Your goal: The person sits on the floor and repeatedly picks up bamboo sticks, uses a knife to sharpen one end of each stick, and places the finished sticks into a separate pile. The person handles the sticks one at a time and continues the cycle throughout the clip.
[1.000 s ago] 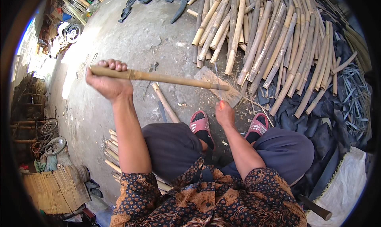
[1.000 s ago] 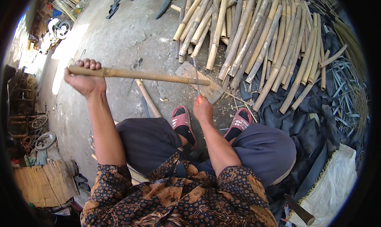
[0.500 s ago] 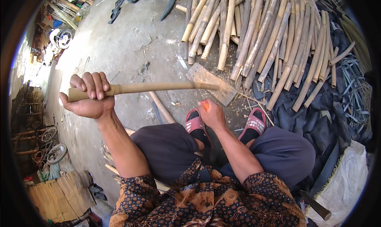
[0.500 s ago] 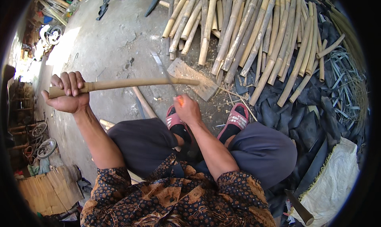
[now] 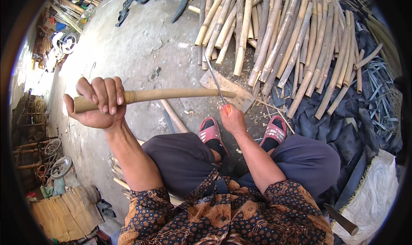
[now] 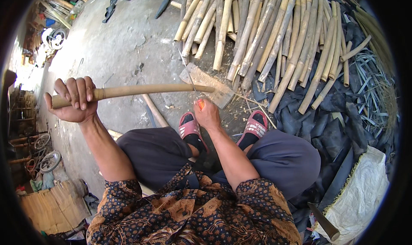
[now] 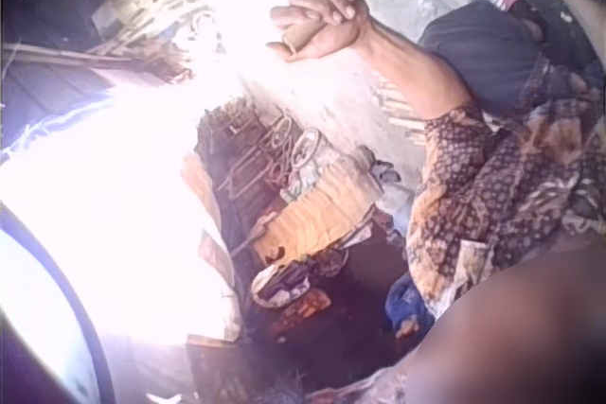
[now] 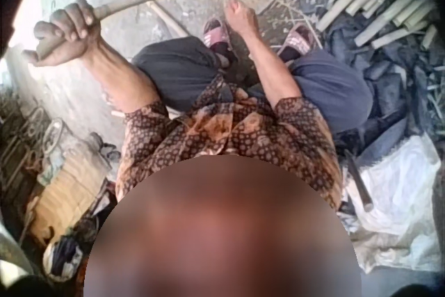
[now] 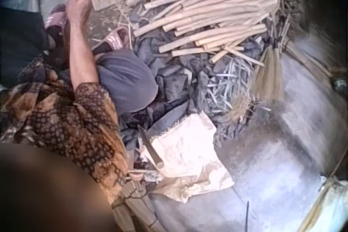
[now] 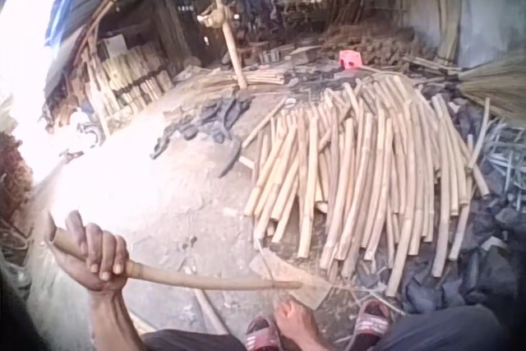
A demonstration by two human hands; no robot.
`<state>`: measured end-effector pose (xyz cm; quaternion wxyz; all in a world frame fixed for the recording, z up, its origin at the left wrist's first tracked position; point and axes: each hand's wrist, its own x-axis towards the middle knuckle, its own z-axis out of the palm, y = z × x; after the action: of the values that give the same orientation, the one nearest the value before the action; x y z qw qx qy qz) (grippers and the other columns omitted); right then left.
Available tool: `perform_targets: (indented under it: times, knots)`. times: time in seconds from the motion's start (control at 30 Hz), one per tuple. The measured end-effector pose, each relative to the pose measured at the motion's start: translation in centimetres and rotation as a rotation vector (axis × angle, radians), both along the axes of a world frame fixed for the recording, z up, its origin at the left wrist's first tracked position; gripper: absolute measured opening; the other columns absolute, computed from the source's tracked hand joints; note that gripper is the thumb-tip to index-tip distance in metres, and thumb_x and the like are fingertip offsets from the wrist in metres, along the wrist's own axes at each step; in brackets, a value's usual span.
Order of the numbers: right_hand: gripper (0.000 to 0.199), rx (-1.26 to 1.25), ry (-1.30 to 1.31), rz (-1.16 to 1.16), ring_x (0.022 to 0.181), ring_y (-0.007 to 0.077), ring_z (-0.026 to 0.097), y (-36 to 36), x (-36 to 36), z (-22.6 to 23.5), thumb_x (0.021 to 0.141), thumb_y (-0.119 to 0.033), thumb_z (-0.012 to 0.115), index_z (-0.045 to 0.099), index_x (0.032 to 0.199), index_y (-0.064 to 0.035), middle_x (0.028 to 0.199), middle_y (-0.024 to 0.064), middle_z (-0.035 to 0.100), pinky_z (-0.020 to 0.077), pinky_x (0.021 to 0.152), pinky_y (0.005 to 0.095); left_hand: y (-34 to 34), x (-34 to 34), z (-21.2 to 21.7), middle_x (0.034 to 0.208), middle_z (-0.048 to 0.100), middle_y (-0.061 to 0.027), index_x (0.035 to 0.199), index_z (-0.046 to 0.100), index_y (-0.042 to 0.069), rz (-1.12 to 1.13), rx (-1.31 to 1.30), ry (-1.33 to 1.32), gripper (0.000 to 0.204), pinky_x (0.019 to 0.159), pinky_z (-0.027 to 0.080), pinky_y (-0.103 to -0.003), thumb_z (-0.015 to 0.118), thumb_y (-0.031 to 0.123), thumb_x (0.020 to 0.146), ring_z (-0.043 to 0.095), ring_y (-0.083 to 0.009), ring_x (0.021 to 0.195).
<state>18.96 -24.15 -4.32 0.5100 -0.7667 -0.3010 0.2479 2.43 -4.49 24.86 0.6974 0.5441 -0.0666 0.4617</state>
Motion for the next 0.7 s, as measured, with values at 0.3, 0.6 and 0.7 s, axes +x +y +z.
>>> perform_targets:
  times: [0.3, 0.6, 0.7]
  knots:
    - [0.034, -0.134, 0.012, -0.012, 0.088, 0.0504, 0.067, -0.5, 0.2, -1.6, 0.093, -0.034, 0.065, 0.066, 0.099, -0.0013, 0.088, 0.0301, 0.069, 0.0527, 0.077, 0.0547, 0.0, 0.8, 0.1, 0.046, 0.04, 0.0004, 0.069, 0.045, 0.013, 0.121, -0.041, 0.034, 0.062, 0.043, 0.041, -0.029, 0.028, 0.06, 0.104, 0.037, -0.0122, 0.034]
    - [0.036, -0.223, -0.002, 0.052, 0.097, 0.0478, 0.068, -2.2, 0.8, -5.3, 0.094, -0.036, 0.064, 0.067, 0.104, -0.0011, 0.098, 0.0298, 0.07, 0.0527, 0.081, 0.0527, 1.6, 1.5, -0.2, 0.05, 0.039, 0.0016, 0.072, 0.043, 0.014, 0.183, -0.032, 0.078, 0.072, 0.046, 0.042, -0.029, 0.024, 0.077, 0.099, 0.041, -0.0117, 0.039]
    - [0.036, -0.479, 0.036, -0.073, 0.099, 0.0479, 0.067, -3.4, 1.5, -7.4, 0.092, -0.035, 0.063, 0.067, 0.104, -0.0009, 0.102, 0.0293, 0.07, 0.0524, 0.084, 0.053, 3.4, 2.4, -2.1, 0.071, 0.05, -0.0047, 0.095, 0.053, 0.01, 0.364, -0.117, 0.131, 0.093, 0.064, 0.057, -0.037, 0.015, 0.095, 0.084, 0.055, -0.0172, 0.062]
